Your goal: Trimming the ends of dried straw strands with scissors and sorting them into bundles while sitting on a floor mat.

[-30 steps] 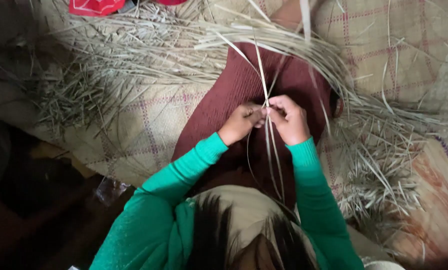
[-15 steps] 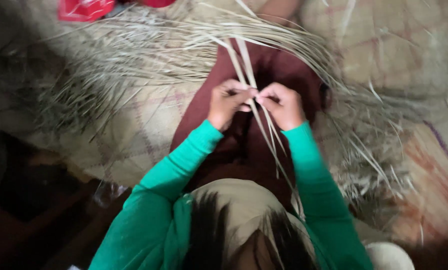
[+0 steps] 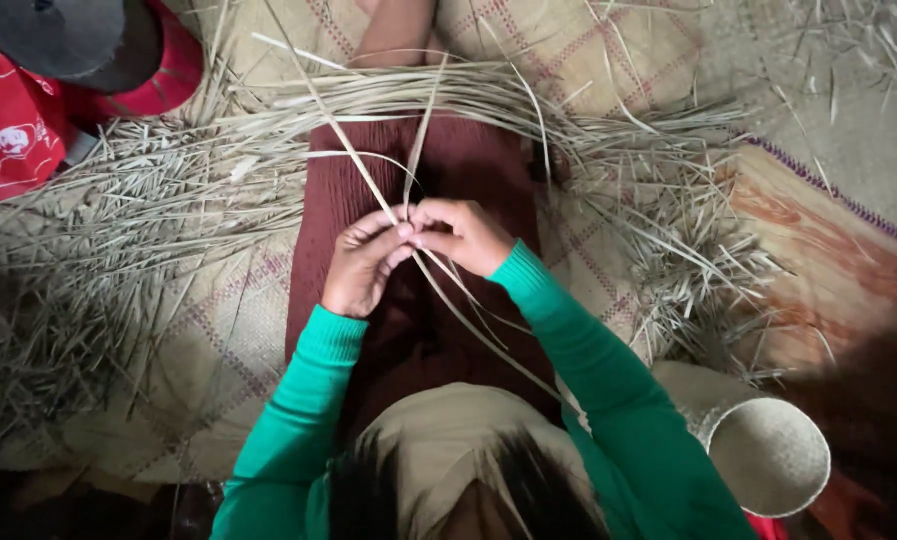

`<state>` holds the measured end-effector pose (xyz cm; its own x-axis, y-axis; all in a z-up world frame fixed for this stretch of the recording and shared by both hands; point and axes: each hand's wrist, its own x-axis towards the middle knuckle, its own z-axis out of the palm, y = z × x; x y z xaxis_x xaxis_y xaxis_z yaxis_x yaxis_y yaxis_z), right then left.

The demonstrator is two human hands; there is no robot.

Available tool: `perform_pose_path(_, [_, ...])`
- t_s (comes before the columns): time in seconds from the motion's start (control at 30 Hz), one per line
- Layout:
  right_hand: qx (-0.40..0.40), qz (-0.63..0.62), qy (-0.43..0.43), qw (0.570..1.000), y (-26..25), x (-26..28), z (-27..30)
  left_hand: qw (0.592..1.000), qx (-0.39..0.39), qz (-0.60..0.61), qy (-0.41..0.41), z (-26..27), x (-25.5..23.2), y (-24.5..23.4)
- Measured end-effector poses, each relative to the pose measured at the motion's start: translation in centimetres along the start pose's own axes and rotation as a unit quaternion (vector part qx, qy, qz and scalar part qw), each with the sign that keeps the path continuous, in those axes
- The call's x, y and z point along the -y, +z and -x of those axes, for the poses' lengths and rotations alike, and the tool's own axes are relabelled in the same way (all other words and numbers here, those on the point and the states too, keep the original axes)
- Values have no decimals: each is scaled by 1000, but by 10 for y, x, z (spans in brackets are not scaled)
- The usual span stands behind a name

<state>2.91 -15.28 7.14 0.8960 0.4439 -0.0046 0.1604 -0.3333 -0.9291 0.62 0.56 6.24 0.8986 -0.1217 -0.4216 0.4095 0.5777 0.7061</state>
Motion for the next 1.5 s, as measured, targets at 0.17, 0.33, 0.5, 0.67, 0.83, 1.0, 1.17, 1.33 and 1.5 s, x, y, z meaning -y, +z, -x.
perform_pose_path(0.17, [-49, -136, 99, 985, -48, -42, -5, 1000, -20, 4, 16, -4, 1, -11])
perform_pose_path(0.33, [-430, -56, 248, 866, -120, -268, 4, 999, -40, -4, 17, 14, -24, -13])
perform_pose_path(0.5, [-346, -46, 307, 885, -107, -269, 2, 996, -44, 76, -8, 19, -29, -21])
perform_pose_path(0.67, [-309, 1, 236, 922, -103, -249, -23, 995, -26, 95, -10, 26, -31, -24])
perform_pose_path(0.83, [-360, 116, 104, 920, -92, -238, -61, 993, -26, 109, 25, 29, -28, -28])
perform_pose_path(1.0, [-500, 162, 139, 839, -114, -264, -52, 992, -34, 113, 36, 33, -27, -37])
perform_pose_path(1.17, [-416, 135, 232, 869, -122, -341, -24, 993, -39, 106, 27, 31, -25, -44])
perform_pose_path(1.33, [-479, -11, 112, 871, -129, -309, -30, 993, -59, 100, 14, 28, -21, -42])
perform_pose_path(1.5, [-485, 70, -123, 863, -123, -138, -59, 996, -17, 84, 8, 31, -23, -34])
